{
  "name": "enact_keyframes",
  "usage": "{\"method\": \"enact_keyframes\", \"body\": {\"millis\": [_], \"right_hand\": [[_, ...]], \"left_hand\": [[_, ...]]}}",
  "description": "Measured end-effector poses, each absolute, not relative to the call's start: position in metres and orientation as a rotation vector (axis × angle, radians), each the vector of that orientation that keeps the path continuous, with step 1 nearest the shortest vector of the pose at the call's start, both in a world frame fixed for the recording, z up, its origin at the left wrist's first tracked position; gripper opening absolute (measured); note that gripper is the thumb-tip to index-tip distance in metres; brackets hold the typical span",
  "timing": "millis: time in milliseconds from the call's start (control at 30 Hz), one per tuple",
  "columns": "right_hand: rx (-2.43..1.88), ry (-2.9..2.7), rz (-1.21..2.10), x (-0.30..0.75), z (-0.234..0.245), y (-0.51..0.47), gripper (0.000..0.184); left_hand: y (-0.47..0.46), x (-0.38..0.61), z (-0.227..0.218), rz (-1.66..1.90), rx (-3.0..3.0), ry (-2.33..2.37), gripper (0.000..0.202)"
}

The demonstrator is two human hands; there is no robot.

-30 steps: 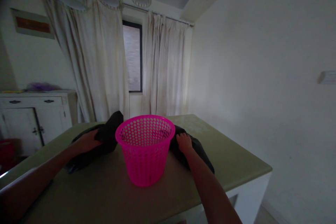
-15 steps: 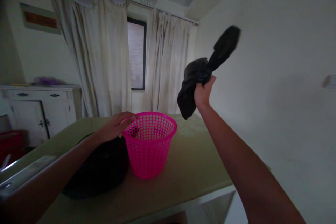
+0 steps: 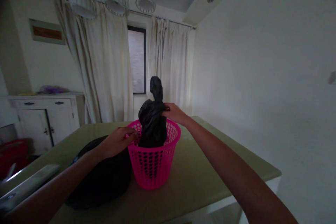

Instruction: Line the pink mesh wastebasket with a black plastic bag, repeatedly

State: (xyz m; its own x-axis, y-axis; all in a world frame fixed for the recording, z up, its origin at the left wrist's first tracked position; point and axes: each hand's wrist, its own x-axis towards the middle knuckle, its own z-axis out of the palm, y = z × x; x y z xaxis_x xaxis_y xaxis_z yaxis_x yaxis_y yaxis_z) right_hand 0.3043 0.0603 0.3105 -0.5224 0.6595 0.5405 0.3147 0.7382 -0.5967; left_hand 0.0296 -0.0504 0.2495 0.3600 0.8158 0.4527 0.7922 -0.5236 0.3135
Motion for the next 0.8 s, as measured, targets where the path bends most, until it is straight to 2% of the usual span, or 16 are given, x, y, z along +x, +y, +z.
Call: {"method": "enact_keyframes", "body": {"millis": [100, 167, 233, 367, 533, 633, 733, 800], "right_hand": [[-0.863, -2.433, 0.204, 0.292, 0.299, 0.053, 0.015], [-0.853, -2.529, 0.049, 0.281, 0.297, 0.047, 0.014], [-0.812, -2.578, 0.017, 0.272, 0.296, 0.04, 0.015], [-0.913, -2.621, -0.083, 0.275, 0.294, 0.033, 0.017], [-1.188, -2.586, -0.252, 0.3, 0.291, 0.038, 0.02], [-1.21, -2.638, -0.252, 0.309, 0.291, 0.042, 0.027], [-1.235, -2.638, -0.299, 0.308, 0.293, 0.04, 0.025], [-1.177, -2.625, -0.333, 0.301, 0.295, 0.033, 0.022]], "left_hand": [[-0.044, 0.036, 0.262, 1.119, 2.423, 1.442, 0.03], [-0.035, 0.045, 0.27, 1.245, 2.345, 1.396, 0.033], [-0.025, 0.054, 0.275, 1.186, 2.377, 1.413, 0.037], [-0.011, 0.06, 0.276, 0.83, 2.572, 1.559, 0.023], [-0.007, 0.038, 0.273, 0.708, 2.683, 1.678, 0.031], [-0.001, 0.022, 0.272, 0.7, 2.658, 1.774, 0.031], [0.004, 0.018, 0.272, 0.862, 2.618, 1.786, 0.019], [0.002, 0.029, 0.272, 0.991, 2.57, 1.604, 0.033]]}}
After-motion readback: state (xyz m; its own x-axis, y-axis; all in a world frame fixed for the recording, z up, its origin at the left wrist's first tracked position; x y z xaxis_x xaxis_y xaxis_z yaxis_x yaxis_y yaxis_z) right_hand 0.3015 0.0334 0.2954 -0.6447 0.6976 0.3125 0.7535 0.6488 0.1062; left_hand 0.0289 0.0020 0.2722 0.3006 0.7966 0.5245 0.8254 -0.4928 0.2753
